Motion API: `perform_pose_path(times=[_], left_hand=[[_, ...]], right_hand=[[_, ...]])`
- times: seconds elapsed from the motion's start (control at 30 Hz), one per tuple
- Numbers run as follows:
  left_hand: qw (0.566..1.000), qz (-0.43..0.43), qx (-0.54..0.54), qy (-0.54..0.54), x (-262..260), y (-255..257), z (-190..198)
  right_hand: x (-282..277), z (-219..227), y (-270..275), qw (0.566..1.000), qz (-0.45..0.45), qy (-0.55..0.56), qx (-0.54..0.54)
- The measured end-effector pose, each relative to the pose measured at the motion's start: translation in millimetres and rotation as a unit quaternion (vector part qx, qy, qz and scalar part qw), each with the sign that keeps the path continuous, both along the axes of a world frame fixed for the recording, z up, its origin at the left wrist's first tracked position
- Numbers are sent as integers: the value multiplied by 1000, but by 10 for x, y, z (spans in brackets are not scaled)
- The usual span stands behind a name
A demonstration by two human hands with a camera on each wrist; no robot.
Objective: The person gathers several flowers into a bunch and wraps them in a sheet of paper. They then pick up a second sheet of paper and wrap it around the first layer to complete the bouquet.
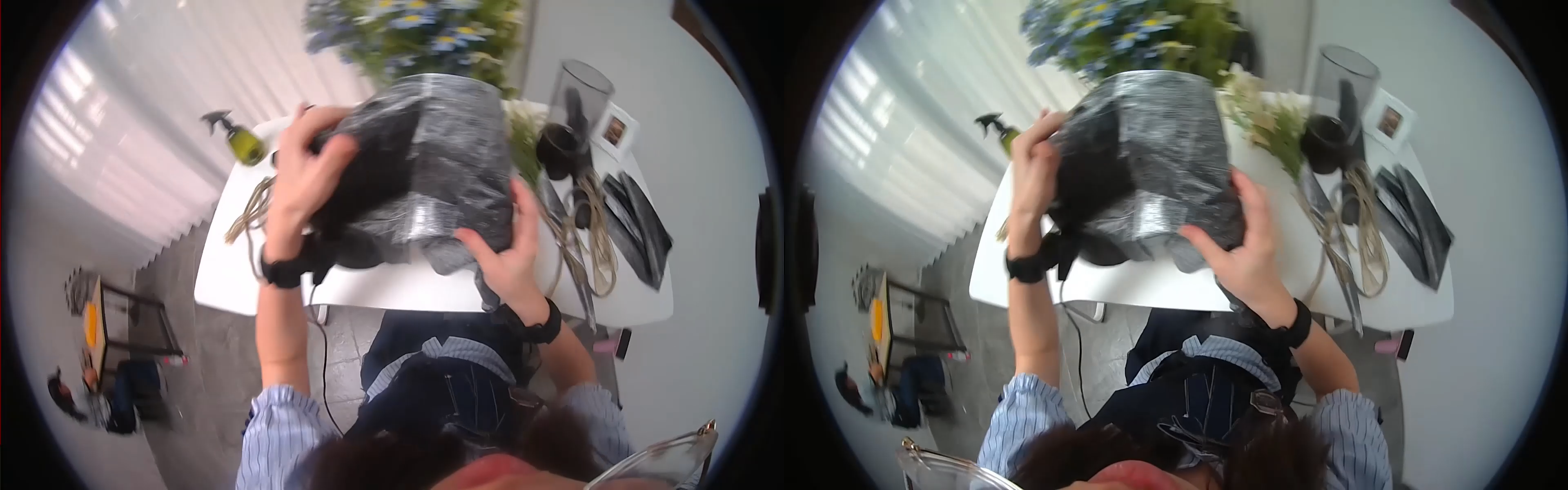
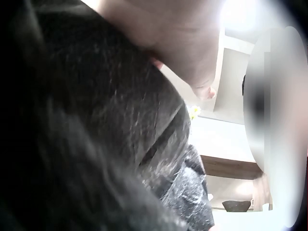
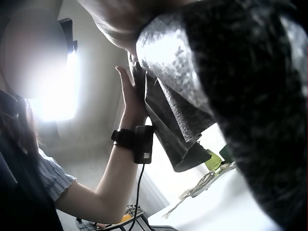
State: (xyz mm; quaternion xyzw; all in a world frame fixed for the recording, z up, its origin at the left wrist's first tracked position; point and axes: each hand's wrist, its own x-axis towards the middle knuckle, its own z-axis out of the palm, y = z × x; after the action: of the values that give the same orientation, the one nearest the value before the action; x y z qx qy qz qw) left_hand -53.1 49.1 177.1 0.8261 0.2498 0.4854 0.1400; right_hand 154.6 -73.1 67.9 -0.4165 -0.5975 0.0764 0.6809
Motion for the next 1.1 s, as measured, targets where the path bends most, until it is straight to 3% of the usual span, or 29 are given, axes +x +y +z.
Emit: perform_pose_path(times=[0.03,0.07,0.1,0.17,0.23,0.3,0.33,0.43,0.47,0.6,0.77,0.87,0.97,1.1], left_hand=[[1000,-18,-6,8,-43,37,-18],[994,-49,-84,43,-137,81,5],[951,-84,-281,-97,-120,-25,-10],[878,-281,-387,-21,-211,125,167],[882,-253,-394,50,-250,154,273],[908,-159,-388,12,-231,65,306],[905,-168,-380,94,-213,59,420],[902,-190,-364,132,-356,173,455],[901,-191,-381,88,-360,142,449],[899,-151,-401,92,-323,12,411],[889,-45,-455,23,-228,-192,360],[809,-245,-521,114,-295,-11,354],[841,-213,-482,124,-249,-114,374],[930,-183,-284,146,-241,-238,377]], right_hand=[[21,-14,-20,1000,-27,-5,-10],[30,25,-33,999,-42,-25,-12],[4,69,-65,997,-64,-42,3],[13,70,-54,996,-51,-55,51],[0,49,-70,997,-29,-51,47],[8,35,-75,996,-42,-66,52],[18,29,-77,995,-45,-75,54],[65,16,-63,991,-67,-88,71],[74,17,-56,992,-67,-87,68],[109,2,-62,993,-66,-74,56],[125,-107,-66,999,-16,-49,4],[99,-130,-54,995,73,49,-39],[108,-118,-47,998,55,21,-32],[84,-176,-33,996,64,62,-25]])
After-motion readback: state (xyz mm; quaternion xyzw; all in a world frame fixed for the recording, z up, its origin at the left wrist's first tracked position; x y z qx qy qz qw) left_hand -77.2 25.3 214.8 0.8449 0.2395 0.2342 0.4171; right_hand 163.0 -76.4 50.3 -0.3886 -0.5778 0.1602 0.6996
